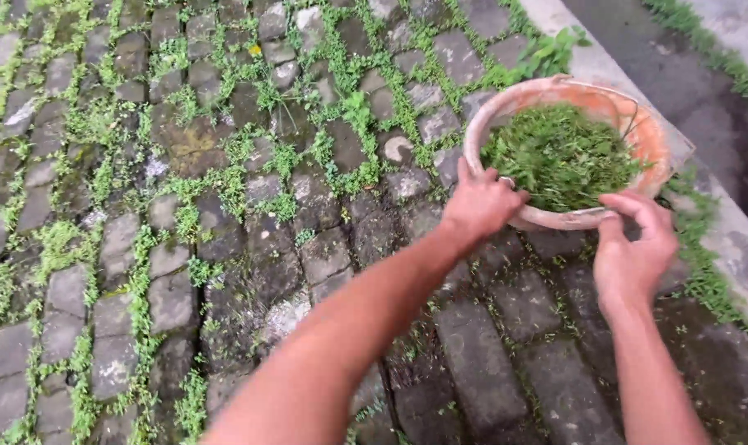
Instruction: Pulling weeds from the cracks between paving stones by hand and collecting them in a bucket.
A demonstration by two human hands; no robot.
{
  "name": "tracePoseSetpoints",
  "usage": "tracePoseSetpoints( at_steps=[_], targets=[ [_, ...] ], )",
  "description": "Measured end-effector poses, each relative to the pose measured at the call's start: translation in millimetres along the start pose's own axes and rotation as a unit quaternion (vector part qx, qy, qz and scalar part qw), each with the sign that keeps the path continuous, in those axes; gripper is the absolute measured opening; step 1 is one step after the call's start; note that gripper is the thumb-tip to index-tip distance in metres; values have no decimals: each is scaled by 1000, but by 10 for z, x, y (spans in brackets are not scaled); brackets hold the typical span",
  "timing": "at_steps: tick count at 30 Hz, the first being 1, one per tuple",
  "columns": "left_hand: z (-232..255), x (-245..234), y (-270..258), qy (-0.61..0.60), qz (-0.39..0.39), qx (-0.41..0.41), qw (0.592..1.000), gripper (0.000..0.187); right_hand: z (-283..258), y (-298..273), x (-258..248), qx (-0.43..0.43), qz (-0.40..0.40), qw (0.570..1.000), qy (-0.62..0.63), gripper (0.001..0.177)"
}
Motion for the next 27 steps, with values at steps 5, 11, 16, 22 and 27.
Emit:
tracePoseSetpoints(
  at_steps=[5,11,16,22,27],
  targets=[
    [-151,396,374,125,35,78,988,24,-160,-117,74,-67,-32,997,-23,26],
    [-292,845,442,80,170,202,961,31,-237,-260,194,-69,2,995,-68,26],
    [-295,864,424,52,299,256,918,9,-177,-259,252,-75,8,988,-132,27],
    [-400,864,519,-15,250,302,920,4,-291,-234,388,-61,-2,977,-206,25],
    [-587,698,592,-101,300,355,880,10,-461,-259,640,70,12,951,-302,30]
  ],
)
Point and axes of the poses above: each hand's wrist, its own y-axis towards the middle knuckle, its own x-axis out of the palm, z = x × y, the point moved 5 cm from there along y, towards the middle knuckle, and after that the axes turned 8 degrees about y, right-handed, at the moved point
